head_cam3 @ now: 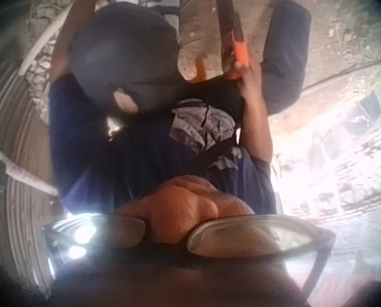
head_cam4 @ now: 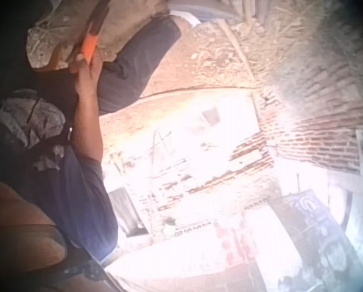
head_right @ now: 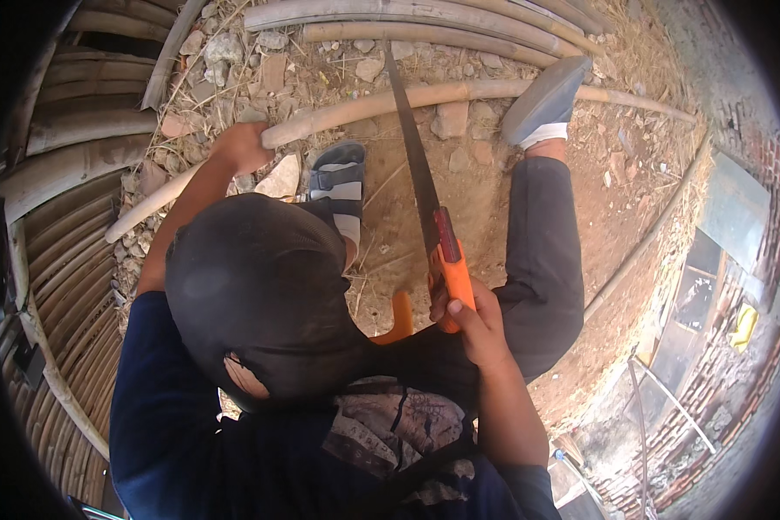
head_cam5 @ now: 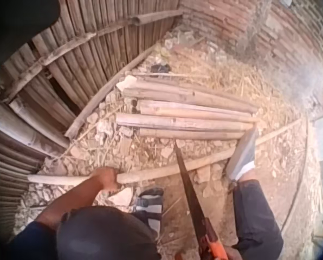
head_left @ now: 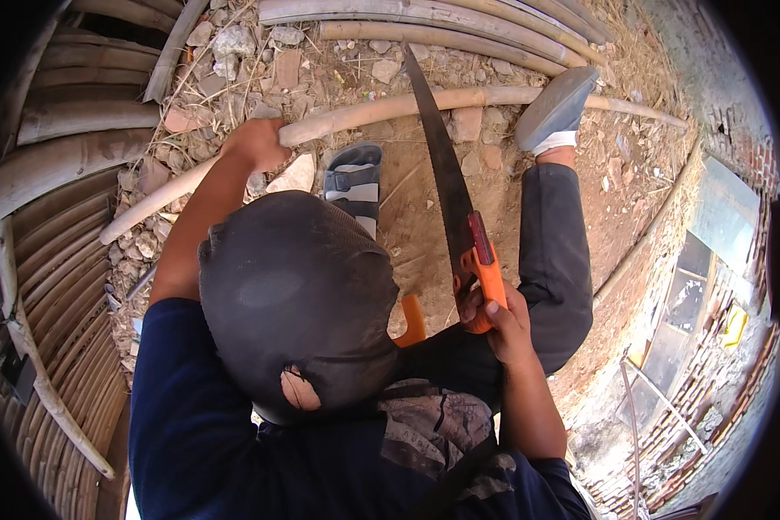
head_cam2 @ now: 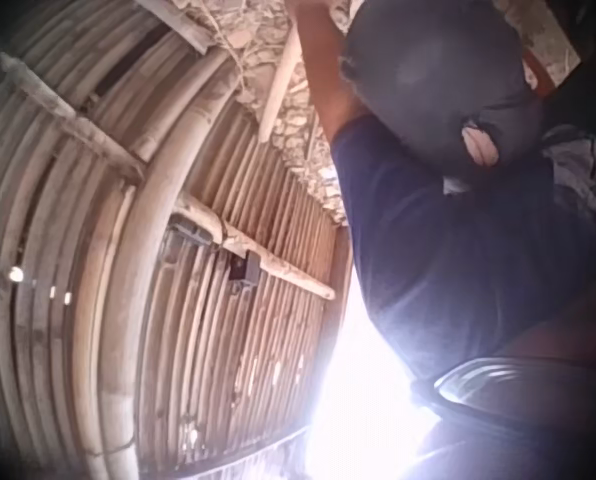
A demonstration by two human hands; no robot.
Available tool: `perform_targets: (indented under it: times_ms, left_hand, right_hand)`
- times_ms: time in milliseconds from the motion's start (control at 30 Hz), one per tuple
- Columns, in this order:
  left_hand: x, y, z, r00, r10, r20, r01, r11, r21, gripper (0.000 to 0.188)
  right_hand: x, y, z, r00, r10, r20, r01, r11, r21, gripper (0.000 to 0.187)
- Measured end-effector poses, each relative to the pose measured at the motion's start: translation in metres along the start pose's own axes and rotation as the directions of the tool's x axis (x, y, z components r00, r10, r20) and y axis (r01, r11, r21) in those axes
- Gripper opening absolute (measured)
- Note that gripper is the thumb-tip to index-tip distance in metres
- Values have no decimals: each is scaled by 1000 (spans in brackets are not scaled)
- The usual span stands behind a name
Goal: The person saws a bamboo pole by hand, holding the pole with one hand while moving a saw back and forth across it.
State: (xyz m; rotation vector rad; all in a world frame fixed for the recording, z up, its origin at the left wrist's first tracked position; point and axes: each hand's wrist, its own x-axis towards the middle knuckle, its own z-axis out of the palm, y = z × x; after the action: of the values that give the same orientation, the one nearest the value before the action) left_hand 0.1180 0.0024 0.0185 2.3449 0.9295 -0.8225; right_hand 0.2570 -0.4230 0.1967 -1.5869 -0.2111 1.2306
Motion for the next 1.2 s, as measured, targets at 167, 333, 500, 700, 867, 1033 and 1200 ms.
perform_targets:
  times_ms: [167,333,500,700,867,1033,1200]
  left_hand:
    - [0,3,-3,1000,0,17,0,1000,-6,53]
    - [0,1,-2,1000,17,1,-17,999,-35,52]
    - [6,0,-1,1000,17,17,-16,999,-40,52]
    - [4,2,-4,998,-19,62,19,1000,-6,56]
    - [-3,13,-6,999,-43,19,43,999,0,57]
    - [-1,0,1,999,-53,-4,53,998,21,56]
    - [-9,21,-4,996,-80,25,80,996,36,55]
  right_hand:
    - [-14,6,3,990,-78,-119,90,991,97,39]
    - [-22,15,0,963,-181,-199,118,950,-289,25]
    - [-19,5,8,966,-79,-245,38,985,-169,26]
    - [-47,2,10,962,2,-274,-74,964,-254,42]
    - [-17,13,11,973,-93,-213,-8,903,-430,33]
    - [-42,-9,15,962,-8,-273,-86,940,-331,27]
    - [-15,2,4,970,-17,-242,-52,959,-278,32]
